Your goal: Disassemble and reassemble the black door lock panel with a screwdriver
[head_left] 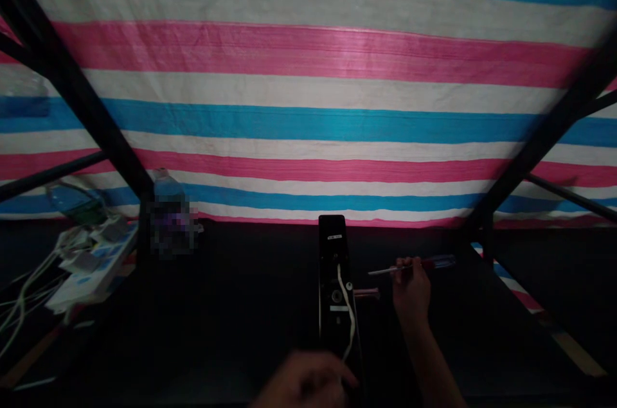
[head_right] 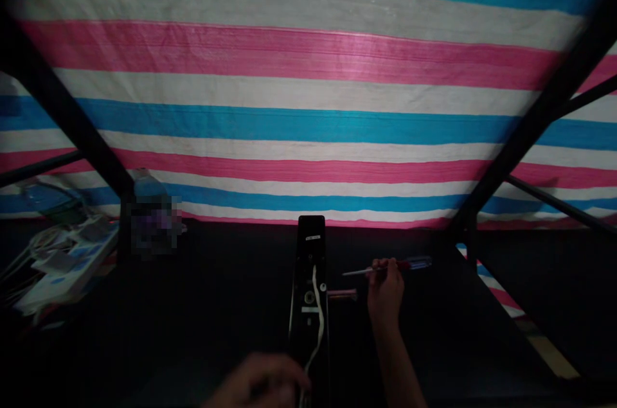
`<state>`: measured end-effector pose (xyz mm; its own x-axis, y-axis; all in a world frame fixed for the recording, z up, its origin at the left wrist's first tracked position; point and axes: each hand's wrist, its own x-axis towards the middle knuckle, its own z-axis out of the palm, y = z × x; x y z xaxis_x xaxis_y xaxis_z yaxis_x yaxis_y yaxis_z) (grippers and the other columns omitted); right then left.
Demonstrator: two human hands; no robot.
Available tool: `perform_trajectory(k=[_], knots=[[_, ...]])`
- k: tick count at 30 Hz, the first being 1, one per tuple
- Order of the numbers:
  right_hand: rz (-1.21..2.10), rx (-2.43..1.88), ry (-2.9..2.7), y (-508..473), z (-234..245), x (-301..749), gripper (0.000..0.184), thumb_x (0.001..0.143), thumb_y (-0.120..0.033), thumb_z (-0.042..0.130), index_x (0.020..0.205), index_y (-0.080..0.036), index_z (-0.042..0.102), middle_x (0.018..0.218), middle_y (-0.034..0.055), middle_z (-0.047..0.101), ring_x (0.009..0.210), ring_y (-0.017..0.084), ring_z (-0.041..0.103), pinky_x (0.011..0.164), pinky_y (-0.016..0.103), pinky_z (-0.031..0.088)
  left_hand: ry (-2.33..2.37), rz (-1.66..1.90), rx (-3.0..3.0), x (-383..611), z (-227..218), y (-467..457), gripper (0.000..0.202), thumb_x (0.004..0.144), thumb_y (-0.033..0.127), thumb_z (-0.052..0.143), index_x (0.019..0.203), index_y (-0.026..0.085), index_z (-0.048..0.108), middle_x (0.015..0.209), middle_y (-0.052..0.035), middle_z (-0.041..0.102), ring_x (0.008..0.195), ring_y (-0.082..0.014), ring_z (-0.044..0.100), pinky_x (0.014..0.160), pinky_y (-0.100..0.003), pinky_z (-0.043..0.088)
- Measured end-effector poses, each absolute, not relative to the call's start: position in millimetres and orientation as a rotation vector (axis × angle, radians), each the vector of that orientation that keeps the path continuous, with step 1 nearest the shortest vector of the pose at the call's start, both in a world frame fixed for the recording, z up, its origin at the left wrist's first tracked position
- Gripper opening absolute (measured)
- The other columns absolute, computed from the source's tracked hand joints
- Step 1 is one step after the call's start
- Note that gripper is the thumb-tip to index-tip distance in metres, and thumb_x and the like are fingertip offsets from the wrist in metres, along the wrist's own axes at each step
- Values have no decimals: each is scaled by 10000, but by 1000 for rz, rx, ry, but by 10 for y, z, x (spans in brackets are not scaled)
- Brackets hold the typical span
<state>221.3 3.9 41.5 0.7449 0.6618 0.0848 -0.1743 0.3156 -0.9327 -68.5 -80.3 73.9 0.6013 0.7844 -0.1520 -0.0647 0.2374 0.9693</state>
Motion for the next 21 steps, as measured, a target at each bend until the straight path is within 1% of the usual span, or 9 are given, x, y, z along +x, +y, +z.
perform_trajectory(k=[2, 3, 4, 6, 8, 10, 13, 18, 21], knots=[[593, -1033, -555, -77, 638, 2021, 356, 906, -561, 554, 779, -232, 504, 725, -35, 598, 492, 97, 511, 513, 252, 466, 925, 782, 1250, -697, 824, -445, 229, 920, 416, 650, 992, 217, 737, 857, -35, 747, 881, -239, 713, 834, -388, 567], [619, -999, -631, -134, 749, 1904, 342, 925, -531, 560, 780, -223, 529, 763, -18, 632, 513, 102, 541, 529, 256, 475, 1055, 902, 1280, -676, 840, -279, 237, 868, 403, 705, 1015, 219, 736, 959, -54, 764, 1002, -261, 704, 930, -399, 535], [641, -999, -729, -185, 850, 1783, 338, 949, -512, 545, 784, -217, 553, 771, -7, 648, 527, 111, 565, 535, 257, 478, 1110, 943, 1292, -637, 833, -137, 329, 808, 406, 754, 1074, 214, 724, 1063, -79, 761, 1083, -287, 685, 982, -421, 510], [651, -1072, -985, -261, 1001, 1567, 360, 980, -487, 509, 786, -203, 615, 727, 8, 660, 534, 126, 592, 535, 255, 477, 1071, 946, 1239, -519, 751, 52, 511, 750, 423, 776, 1196, 195, 674, 1155, -117, 745, 1095, -307, 690, 975, -446, 518], [618, -1122, -1275, -299, 1069, 1427, 385, 995, -455, 484, 748, -204, 640, 706, 21, 661, 616, 151, 639, 600, 265, 499, 1009, 958, 1220, -384, 607, 112, 590, 770, 425, 743, 1288, 176, 611, 1105, -121, 757, 1050, -296, 706, 948, -440, 527], [564, -1148, -1494, -312, 1064, 1371, 372, 1001, -404, 468, 724, -216, 631, 737, 28, 670, 698, 166, 660, 669, 275, 508, 1028, 1008, 1213, -275, 444, 83, 602, 806, 430, 702, 1327, 159, 569, 996, -95, 764, 968, -273, 718, 896, -408, 537], [503, -1183, -1654, -323, 1003, 1377, 320, 1004, -314, 432, 758, -233, 619, 802, 30, 682, 739, 165, 663, 723, 287, 508, 1083, 1079, 1211, -200, 247, -2, 589, 867, 477, 627, 1355, 160, 536, 892, -52, 740, 846, -247, 708, 795, -368, 544], [470, -1163, -1769, -329, 989, 1372, 265, 970, -194, 412, 792, -234, 604, 882, 43, 686, 825, 171, 670, 743, 281, 509, 1093, 1126, 1317, -219, 127, -37, 430, 890, 488, 605, 1180, 176, 664, 965, -64, 749, 990, -275, 690, 896, -370, 520], [445, -1136, -1808, -294, 1084, 1350, 235, 951, -161, 419, 821, -229, 602, 849, 39, 675, 804, 169, 659, 727, 274, 510, 1087, 1111, 1334, -224, 136, -25, 426, 890, 461, 607, 1199, 172, 662, 989, -62, 755, 967, -263, 693, 874, -358, 525]])
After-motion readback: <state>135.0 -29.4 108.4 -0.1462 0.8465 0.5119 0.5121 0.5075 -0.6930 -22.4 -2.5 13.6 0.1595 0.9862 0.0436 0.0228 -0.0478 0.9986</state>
